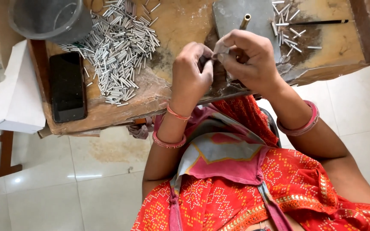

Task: Wrapping small metal pins in paper strips at a manufacturing workbench.

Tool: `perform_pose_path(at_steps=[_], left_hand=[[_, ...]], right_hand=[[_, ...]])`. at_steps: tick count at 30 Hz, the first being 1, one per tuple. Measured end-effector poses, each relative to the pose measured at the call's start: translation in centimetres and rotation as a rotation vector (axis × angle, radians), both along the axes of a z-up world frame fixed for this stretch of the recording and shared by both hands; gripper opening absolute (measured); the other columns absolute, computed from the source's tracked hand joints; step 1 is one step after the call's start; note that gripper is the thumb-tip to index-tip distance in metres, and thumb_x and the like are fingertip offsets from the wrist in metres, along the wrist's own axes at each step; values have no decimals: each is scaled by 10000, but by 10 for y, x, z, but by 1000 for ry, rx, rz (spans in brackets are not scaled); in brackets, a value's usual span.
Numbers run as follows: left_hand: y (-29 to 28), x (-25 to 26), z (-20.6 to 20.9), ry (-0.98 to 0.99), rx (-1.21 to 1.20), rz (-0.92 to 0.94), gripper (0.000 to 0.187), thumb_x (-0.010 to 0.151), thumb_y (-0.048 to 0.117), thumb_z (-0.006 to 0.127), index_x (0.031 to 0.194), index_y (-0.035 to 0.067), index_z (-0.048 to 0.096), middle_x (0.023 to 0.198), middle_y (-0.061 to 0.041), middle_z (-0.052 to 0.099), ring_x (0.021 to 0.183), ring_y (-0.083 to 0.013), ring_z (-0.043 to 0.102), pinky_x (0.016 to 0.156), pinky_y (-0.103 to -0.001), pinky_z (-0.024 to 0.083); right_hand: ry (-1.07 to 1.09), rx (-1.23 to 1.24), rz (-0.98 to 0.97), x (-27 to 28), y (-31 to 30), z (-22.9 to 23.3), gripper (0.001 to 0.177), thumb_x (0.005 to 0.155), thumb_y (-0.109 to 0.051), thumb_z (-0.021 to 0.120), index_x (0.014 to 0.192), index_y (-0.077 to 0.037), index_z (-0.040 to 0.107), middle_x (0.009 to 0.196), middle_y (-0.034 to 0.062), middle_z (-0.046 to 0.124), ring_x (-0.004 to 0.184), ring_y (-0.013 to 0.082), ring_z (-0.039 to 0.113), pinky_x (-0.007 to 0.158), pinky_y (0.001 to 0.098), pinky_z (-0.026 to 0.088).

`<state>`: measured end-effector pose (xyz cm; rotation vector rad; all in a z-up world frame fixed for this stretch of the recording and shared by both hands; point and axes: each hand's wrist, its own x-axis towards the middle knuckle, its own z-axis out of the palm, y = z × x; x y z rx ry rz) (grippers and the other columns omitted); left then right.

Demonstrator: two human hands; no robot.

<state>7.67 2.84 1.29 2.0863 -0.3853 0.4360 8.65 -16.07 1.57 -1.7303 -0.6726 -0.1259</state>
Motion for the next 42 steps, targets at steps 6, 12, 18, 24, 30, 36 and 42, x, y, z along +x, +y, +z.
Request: perform_pose_path(at_steps=[6, 12, 18, 24, 30, 36, 42], left_hand=[[5, -43, 48, 77, -357, -320, 358, 897, -51, 679, 1240, 35, 622, 1133, -65, 608, 923, -171, 645, 861, -295, 565], [3, -48, 31, -192, -321, -322, 203, 967, -91, 706, 1085, 73, 705, 1007, -64, 651, 901, -159, 671, 789, -270, 566], [-4, -54, 32, -202, -384, -119, 169, 929, -86, 724, 1020, 49, 678, 997, -76, 653, 859, -174, 673, 764, -271, 553], [-10, -63, 31, -294, -325, -63, 204, 924, -110, 698, 1048, 40, 640, 1004, -99, 641, 851, -206, 660, 762, -285, 550], [-3, -59, 21, -283, -293, 47, 204, 898, -119, 679, 1005, 34, 598, 982, -99, 613, 848, -215, 634, 777, -287, 528], [21, -51, 16, -213, -391, 189, 170, 923, -121, 678, 981, 18, 600, 934, -59, 594, 823, -122, 572, 752, -254, 497], [17, -55, 5, 130, -793, -5, 132, 988, -102, 661, 981, 25, 627, 872, 53, 556, 749, -22, 464, 663, -181, 380]], right_hand=[[688, 323, 303, -13, -24, 22, 71, 1009, -32, 644, 1051, 25, 637, 865, 61, 711, 572, 17, 546, 460, 177, 395], [761, 344, 396, -27, -24, 25, 175, 979, -48, 670, 1133, 7, 608, 918, 85, 716, 642, 46, 615, 507, 184, 462], [-298, -172, -129, -52, 5, 48, 253, 940, -27, 752, 1139, -15, 597, 1099, 95, 678, 917, 201, 668, 816, 296, 575], [-627, -265, -300, -57, 16, 44, 219, 852, 50, 764, 1019, -29, 647, 1066, 110, 693, 950, 303, 658, 820, 373, 547], [-318, -120, -203, -46, 17, 29, 159, 900, 33, 672, 1025, -15, 585, 1070, 116, 672, 909, 290, 655, 817, 362, 542], [-565, -627, -277, -27, 27, 31, 163, 887, -28, 722, 1026, -3, 641, 1214, 160, 632, 1223, 368, 578, 1093, 444, 463], [-579, -723, -222, -32, 32, 48, 249, 854, -79, 740, 1068, 20, 658, 1243, 187, 608, 1261, 373, 562, 1166, 495, 400]])
